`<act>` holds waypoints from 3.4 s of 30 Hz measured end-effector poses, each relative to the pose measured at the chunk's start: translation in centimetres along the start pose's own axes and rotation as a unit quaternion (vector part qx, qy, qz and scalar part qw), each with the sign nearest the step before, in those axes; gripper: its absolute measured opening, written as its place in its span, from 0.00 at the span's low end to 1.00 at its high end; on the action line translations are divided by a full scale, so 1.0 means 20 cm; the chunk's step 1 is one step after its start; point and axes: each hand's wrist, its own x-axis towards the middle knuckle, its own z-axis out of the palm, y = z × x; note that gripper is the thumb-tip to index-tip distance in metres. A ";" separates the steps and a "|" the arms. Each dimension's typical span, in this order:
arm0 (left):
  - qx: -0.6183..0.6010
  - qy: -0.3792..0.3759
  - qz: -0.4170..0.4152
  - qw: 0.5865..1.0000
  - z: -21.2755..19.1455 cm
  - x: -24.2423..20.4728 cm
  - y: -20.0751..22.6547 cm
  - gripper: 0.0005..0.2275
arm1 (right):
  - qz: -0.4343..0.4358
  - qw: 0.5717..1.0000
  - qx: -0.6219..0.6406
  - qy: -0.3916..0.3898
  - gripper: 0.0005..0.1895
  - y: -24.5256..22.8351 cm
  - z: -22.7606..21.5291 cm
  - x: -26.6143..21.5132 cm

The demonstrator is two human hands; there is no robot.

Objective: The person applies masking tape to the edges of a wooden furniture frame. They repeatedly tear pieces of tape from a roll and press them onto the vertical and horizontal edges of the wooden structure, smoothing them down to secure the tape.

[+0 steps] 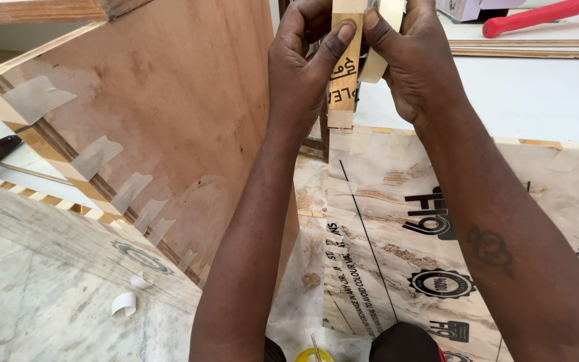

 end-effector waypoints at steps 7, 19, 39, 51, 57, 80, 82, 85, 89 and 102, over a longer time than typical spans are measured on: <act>0.052 -0.017 0.009 0.998 -0.01 -0.02 0.02 0.12 | 0.015 0.998 -0.039 -0.039 0.28 -0.01 -0.05 0.00; 0.533 0.126 0.085 0.832 0.29 -0.01 0.08 0.21 | 0.009 0.972 -0.234 0.002 0.36 -0.01 -0.17 -0.08; 0.492 0.090 0.038 0.865 0.30 0.00 0.18 0.14 | 0.066 0.950 -0.305 -0.018 0.35 -0.08 -0.14 -0.11; 0.467 0.112 0.026 0.877 0.31 0.00 0.16 0.12 | -0.020 0.941 -0.331 -0.068 0.37 -0.05 -0.17 -0.12; 0.462 0.106 0.038 0.880 0.30 0.00 0.16 0.12 | 0.024 0.941 -0.331 -0.058 0.38 -0.06 -0.17 -0.12; 0.396 0.033 0.027 0.917 0.12 -0.17 0.26 0.22 | -0.069 0.985 -0.146 0.065 0.09 -0.33 -0.13 -0.33; 0.367 0.014 0.029 0.930 0.19 -0.31 0.37 0.19 | -0.045 0.986 -0.151 0.054 0.14 -0.36 -0.04 -0.42; 0.288 -0.085 -0.023 0.954 0.27 -0.46 0.52 0.28 | 0.023 0.990 -0.130 0.040 0.19 -0.30 0.15 -0.52; 0.379 -0.092 -0.146 0.909 0.22 -0.54 0.58 0.21 | -0.039 0.957 -0.287 0.022 0.20 -0.24 0.27 -0.61; 0.575 -0.208 0.052 0.790 0.01 -0.31 0.80 0.18 | -0.029 0.983 -0.180 0.010 0.20 -0.19 0.21 -0.42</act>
